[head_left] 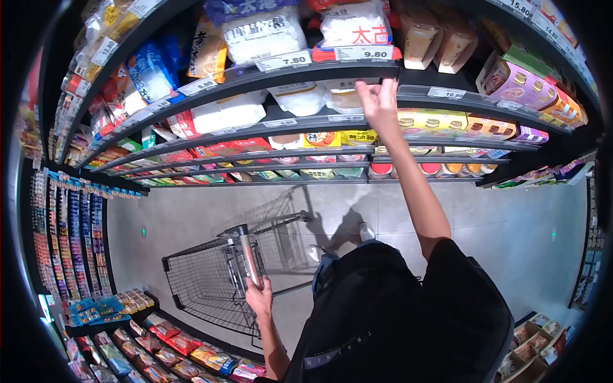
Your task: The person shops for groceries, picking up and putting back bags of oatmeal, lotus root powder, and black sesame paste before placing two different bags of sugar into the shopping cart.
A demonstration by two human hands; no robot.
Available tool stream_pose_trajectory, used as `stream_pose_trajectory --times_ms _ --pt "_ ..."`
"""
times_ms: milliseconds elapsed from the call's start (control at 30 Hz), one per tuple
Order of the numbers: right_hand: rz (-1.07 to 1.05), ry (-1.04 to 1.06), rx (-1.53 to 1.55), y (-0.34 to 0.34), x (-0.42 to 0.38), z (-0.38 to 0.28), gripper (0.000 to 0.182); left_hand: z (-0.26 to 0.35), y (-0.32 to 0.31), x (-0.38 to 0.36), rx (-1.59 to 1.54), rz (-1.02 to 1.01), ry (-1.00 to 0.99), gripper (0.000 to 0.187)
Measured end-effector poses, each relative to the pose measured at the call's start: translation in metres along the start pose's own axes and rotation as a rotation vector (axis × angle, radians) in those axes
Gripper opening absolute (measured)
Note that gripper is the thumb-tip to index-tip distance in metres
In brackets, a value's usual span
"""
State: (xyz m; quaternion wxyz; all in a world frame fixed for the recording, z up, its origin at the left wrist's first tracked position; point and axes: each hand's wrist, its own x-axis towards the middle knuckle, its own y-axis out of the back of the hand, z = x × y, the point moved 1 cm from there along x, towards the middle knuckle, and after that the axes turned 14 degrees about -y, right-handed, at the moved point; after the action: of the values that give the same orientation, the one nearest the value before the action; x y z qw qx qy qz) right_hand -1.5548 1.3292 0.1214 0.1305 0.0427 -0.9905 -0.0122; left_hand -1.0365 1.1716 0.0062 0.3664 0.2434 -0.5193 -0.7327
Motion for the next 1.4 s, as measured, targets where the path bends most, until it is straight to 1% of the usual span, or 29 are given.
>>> stream_pose_trajectory --times_ms 67,100,133,233,267,300,367,433,500,567,600,633,700,733,767,833,867,900,967,1000,1067,1133,1167,1200,1233,1267,1300,1333,1400 --pt "0.066 0.099 -0.115 -0.008 0.031 0.055 0.034 -0.002 0.003 0.003 -0.044 -0.029 0.011 0.042" --pt "0.095 0.136 -0.143 -0.013 0.036 0.049 0.031 -0.001 0.005 0.005 -0.079 -0.026 0.008 0.041" --pt "0.129 0.012 0.056 -0.017 0.034 0.047 0.022 -0.004 0.004 0.007 -0.136 -0.067 0.034 0.041" --pt "0.128 -0.205 0.030 -0.012 0.020 0.031 0.029 -0.007 0.004 0.010 -0.272 -0.096 0.049 0.035" --pt "0.102 -0.139 0.025 -0.009 0.011 0.023 0.030 -0.003 0.008 0.010 -0.276 -0.092 0.022 0.033" --pt "0.127 -0.039 -0.029 -0.008 0.007 0.017 0.026 -0.005 0.007 0.009 -0.320 -0.097 0.034 0.033" --pt "0.059 -0.101 0.076 -0.003 -0.004 0.003 0.023 -0.014 0.000 0.006 -0.386 -0.142 0.124 0.035" --pt "-0.025 -0.212 0.125 0.002 -0.006 -0.003 0.022 -0.012 0.002 0.008 -0.381 -0.142 0.117 0.036" --pt "-0.097 -0.201 0.238 0.006 -0.012 -0.003 0.024 -0.014 0.002 0.003 -0.372 -0.150 0.117 0.037" --pt "-0.179 -0.267 0.299 0.015 -0.017 0.002 0.027 -0.016 -0.001 0.005 -0.381 -0.140 0.114 0.039" --pt "-0.180 -0.349 0.321 0.019 -0.025 -0.009 0.028 -0.012 0.003 0.006 -0.362 -0.153 0.129 0.039" --pt "-0.185 -0.386 0.344 0.023 -0.031 -0.013 0.030 0.001 0.015 0.007 -0.266 -0.126 0.072 0.039" --pt "-0.203 -0.362 0.414 0.028 -0.044 -0.006 0.031 0.008 0.022 0.007 -0.243 -0.104 0.067 0.038" --pt "-0.172 -0.358 0.441 0.029 -0.051 -0.005 0.031 0.005 0.020 0.007 -0.221 -0.150 0.090 0.038" --pt "-0.141 -0.353 0.469 0.029 -0.059 -0.003 0.032 0.001 0.017 0.004 -0.230 -0.143 0.100 0.038" --pt "-0.052 -0.323 0.509 0.029 -0.070 0.008 0.032 0.004 0.018 0.005 -0.239 0.035 0.009 0.046" --pt "-0.021 -0.311 0.528 0.031 -0.076 0.013 0.031 0.011 0.026 0.004 -0.263 0.037 0.018 0.054" --pt "0.016 -0.296 0.548 0.033 -0.082 0.015 0.031 0.015 0.031 0.004 -0.309 0.047 0.004 0.053" --pt "0.067 -0.232 0.568 0.037 -0.088 0.020 0.033 0.007 0.020 0.005 -0.276 0.144 -0.087 0.054" --pt "0.070 -0.202 0.549 0.040 -0.089 0.016 0.032 0.008 0.018 0.009 -0.273 0.137 -0.103 0.054" --pt "0.071 -0.163 0.537 0.045 -0.092 0.009 0.030 0.010 0.016 0.012 -0.187 0.202 -0.277 0.056" --pt "0.066 -0.159 0.529 0.047 -0.091 0.003 0.029 0.012 0.014 0.021 -0.188 0.170 -0.367 0.058" --pt "0.150 -0.175 0.330 0.053 -0.090 0.010 0.032 0.013 0.013 0.023 -0.159 0.174 -0.397 0.060" --pt "0.231 -0.122 0.127 0.061 -0.083 0.018 0.034 0.018 0.015 0.028 -0.173 0.175 -0.439 0.061" --pt "0.225 -0.168 0.139 0.062 -0.081 0.010 0.033 0.024 0.022 0.033 -0.179 0.175 -0.464 0.063" --pt "0.184 -0.137 0.158 0.062 -0.077 0.001 0.030 0.029 0.030 0.038 -0.176 0.135 -0.459 0.065" --pt "0.139 -0.160 0.159 0.064 -0.075 -0.008 0.028 0.036 0.035 0.044 -0.180 0.099 -0.457 0.066" --pt "0.066 -0.061 0.162 0.055 -0.081 -0.035 0.026 0.036 0.032 0.045 -0.150 0.127 -0.482 0.066" --pt "-0.030 -0.050 0.143 0.060 -0.086 -0.042 0.026 0.044 0.031 0.044 -0.108 0.132 -0.503 0.065"
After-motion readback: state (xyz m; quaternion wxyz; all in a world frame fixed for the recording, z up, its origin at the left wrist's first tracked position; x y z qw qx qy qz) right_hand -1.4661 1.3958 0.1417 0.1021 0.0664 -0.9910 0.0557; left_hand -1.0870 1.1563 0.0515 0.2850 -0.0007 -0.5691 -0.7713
